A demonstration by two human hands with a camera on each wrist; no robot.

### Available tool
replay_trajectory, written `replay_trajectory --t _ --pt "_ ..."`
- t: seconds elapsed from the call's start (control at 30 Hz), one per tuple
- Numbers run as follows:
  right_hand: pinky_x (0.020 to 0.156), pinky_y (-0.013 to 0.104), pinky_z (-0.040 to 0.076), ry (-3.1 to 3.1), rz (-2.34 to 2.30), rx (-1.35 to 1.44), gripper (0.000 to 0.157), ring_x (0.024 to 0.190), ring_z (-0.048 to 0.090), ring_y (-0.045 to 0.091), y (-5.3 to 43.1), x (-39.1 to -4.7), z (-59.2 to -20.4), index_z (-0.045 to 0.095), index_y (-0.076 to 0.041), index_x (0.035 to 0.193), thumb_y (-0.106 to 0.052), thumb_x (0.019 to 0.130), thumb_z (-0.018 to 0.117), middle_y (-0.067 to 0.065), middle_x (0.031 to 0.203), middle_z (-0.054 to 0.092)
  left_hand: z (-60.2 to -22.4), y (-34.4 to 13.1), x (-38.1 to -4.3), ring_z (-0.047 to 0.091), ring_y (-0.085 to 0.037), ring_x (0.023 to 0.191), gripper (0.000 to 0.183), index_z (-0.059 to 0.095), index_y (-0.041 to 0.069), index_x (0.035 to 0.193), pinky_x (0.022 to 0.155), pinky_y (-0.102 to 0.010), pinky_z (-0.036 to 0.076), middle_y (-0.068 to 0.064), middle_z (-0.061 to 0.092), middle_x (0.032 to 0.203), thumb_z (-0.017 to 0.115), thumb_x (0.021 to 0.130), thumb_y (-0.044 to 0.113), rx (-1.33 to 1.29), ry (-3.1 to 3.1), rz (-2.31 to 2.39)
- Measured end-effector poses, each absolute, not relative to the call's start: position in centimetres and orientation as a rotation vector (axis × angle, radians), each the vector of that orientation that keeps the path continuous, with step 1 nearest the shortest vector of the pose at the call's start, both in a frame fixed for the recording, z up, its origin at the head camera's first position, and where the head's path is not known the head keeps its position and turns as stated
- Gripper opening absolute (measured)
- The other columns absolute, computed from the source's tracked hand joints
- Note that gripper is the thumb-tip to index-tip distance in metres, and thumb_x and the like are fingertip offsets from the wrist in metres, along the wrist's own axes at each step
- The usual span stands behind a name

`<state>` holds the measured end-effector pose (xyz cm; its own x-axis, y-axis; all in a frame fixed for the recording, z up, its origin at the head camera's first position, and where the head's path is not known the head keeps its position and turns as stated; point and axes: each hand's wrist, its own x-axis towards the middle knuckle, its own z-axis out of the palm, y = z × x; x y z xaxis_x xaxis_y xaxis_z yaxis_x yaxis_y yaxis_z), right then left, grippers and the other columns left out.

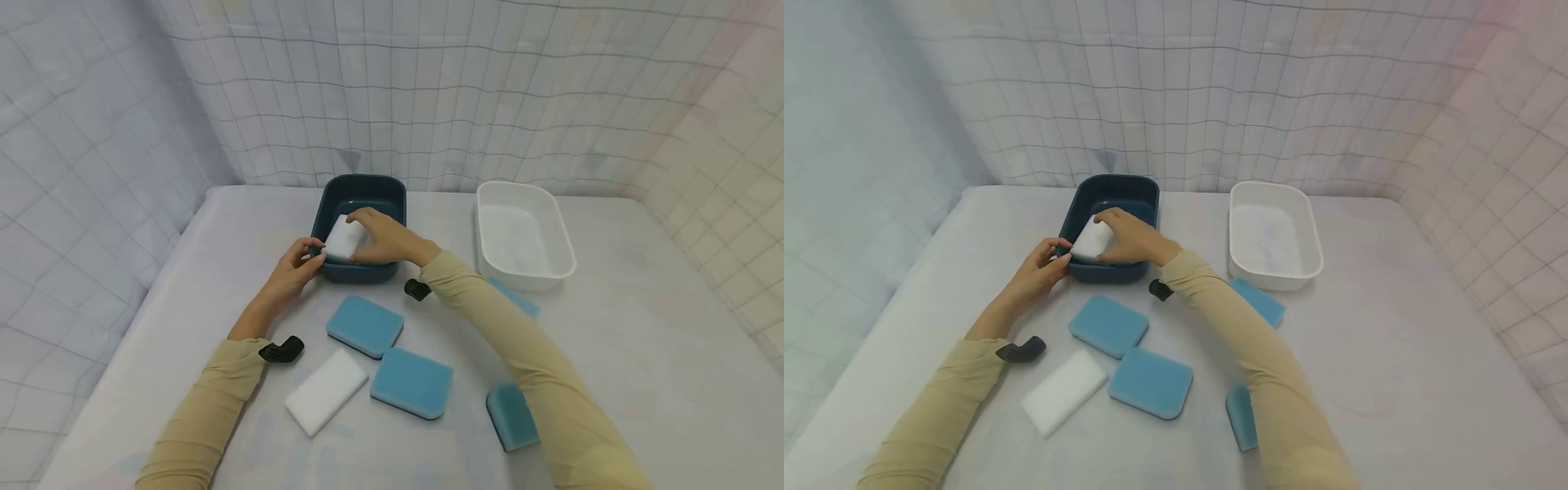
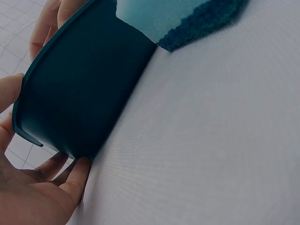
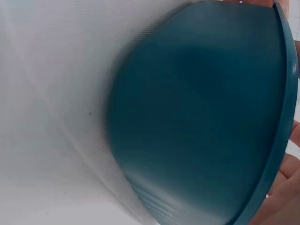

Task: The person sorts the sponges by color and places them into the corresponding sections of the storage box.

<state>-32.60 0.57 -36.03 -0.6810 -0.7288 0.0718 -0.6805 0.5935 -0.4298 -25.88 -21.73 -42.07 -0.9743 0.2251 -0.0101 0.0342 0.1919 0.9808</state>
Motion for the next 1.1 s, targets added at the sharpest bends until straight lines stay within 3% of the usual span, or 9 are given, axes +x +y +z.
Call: replay_trajectory --t 0.3,0.4,0.73,0.9,1.1 --pt "0.111 0.034 0.033 2.607 -0.874 -1.519 0.063 0.134 0.039 0.021 2.0 -32.1 -36.1 0.044 -0.004 0.133 -0.031 0.082 0.071 0.012 0.140 0.044 -41.9 -21.3 -26.1 0.036 -0.024 0.131 0.022 0.042 0.026 0.118 0.112 -0.045 0.030 -0.014 0.027 0.142 0.049 0.097 0.031 0.259 2.295 1.909" --pt "0.111 0.034 0.033 2.567 -0.910 -1.595 0.060 0.133 0.039 0.021 2.4 -31.8 -36.0 0.046 -0.004 0.132 -0.028 0.083 0.071 0.011 0.139 0.045 -41.8 -21.3 -26.2 0.036 -0.024 0.130 0.023 0.042 0.025 0.118 0.112 -0.047 0.029 -0.015 0.027 0.143 0.049 0.097 0.032 0.267 2.302 1.905" --pt "0.111 0.032 0.034 2.404 -0.850 -1.847 0.056 0.129 0.044 0.021 2.9 -29.2 -35.8 0.050 -0.003 0.129 -0.026 0.083 0.071 0.013 0.136 0.049 -41.7 -21.2 -26.2 0.044 -0.009 0.115 0.023 0.043 0.025 0.118 0.093 -0.015 0.041 -0.010 0.032 0.136 0.049 0.097 0.031 0.265 2.315 1.903" --pt "0.112 0.028 0.032 2.292 -0.761 -1.881 0.056 0.130 0.043 0.019 2.9 -27.4 -36.4 0.048 -0.004 0.131 -0.027 0.084 0.069 0.012 0.136 0.049 -41.9 -21.0 -26.0 0.046 -0.010 0.107 0.027 0.042 0.020 0.121 0.088 -0.015 0.042 -0.008 0.034 0.129 0.049 0.097 0.030 0.266 2.315 1.903" --pt "0.112 0.026 0.031 2.220 -0.645 -1.934 0.054 0.131 0.043 0.018 2.8 -25.9 -36.9 0.048 -0.005 0.131 -0.029 0.086 0.067 0.011 0.137 0.048 -42.4 -21.1 -25.8 0.046 -0.007 0.103 0.021 0.044 0.026 0.117 0.085 -0.013 0.042 -0.002 0.035 0.125 0.049 0.097 0.031 0.249 2.309 1.919"
